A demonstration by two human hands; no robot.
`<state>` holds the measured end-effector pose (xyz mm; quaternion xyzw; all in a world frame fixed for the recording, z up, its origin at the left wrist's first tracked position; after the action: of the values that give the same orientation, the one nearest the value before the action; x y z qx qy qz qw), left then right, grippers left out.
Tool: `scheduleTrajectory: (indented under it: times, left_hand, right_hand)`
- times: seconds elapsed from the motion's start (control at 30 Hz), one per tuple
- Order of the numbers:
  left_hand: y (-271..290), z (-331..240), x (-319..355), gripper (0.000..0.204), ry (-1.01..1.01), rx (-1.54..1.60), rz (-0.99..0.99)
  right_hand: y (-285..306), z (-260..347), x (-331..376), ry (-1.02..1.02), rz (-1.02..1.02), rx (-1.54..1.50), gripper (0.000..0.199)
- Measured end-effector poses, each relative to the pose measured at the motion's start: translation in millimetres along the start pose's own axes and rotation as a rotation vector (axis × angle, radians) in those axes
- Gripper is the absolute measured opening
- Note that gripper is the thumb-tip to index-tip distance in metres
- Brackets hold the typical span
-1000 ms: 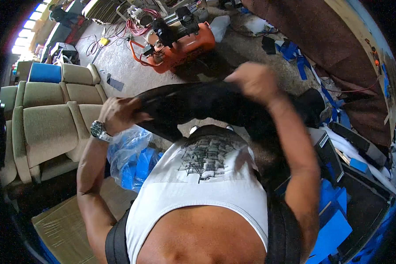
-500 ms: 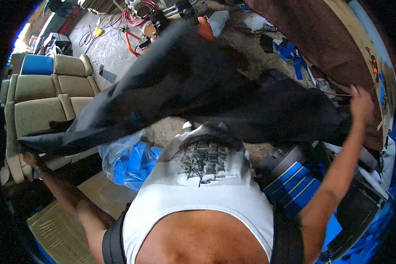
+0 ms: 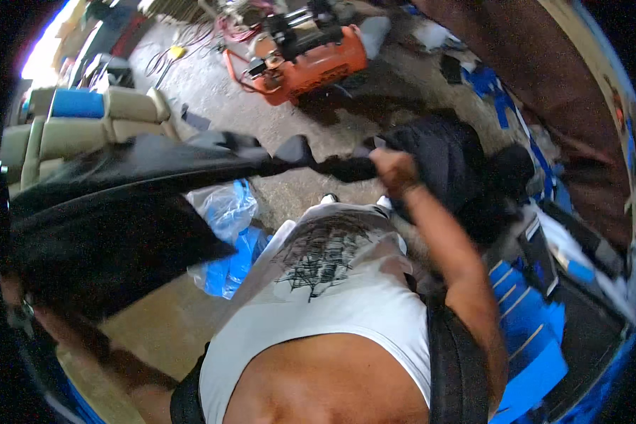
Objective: Upholstering a wooden chair frame with black fabric using a pneumatic staple gun and scissors.
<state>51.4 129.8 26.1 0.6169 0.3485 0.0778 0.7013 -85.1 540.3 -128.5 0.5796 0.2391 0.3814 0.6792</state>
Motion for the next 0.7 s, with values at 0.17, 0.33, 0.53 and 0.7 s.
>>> scheduleTrajectory:
  times: [0.17,0.33,0.53,0.7]
  left_hand:
    - [-72,95,-48,0.044,-0.151,0.212,0.070]
    - [-274,248,-139,0.042,-0.380,0.535,0.301]
    - [-512,-29,-140,0.039,-0.744,0.951,0.593]
    - [-508,-283,15,0.037,-0.869,1.085,0.784]
  right_hand:
    - [-47,-373,213,-1.458,0.346,0.346,0.039]
    - [106,-273,226,-1.752,0.183,0.031,0.070]
    - [27,-144,185,-1.302,0.002,0.243,0.070]
    - [84,-122,362,-1.615,-0.336,0.486,0.050]
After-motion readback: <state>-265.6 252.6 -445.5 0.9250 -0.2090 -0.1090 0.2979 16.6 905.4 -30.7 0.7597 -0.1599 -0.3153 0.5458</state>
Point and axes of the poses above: each hand's wrist, its own x-axis away from the middle knuckle, its own y-axis out of the back of the hand, z = x × y, the point moved 5 cm from there along -x, towards the middle knuckle, and after that the axes turned 15 degrees about x, right-handed, at the moved point
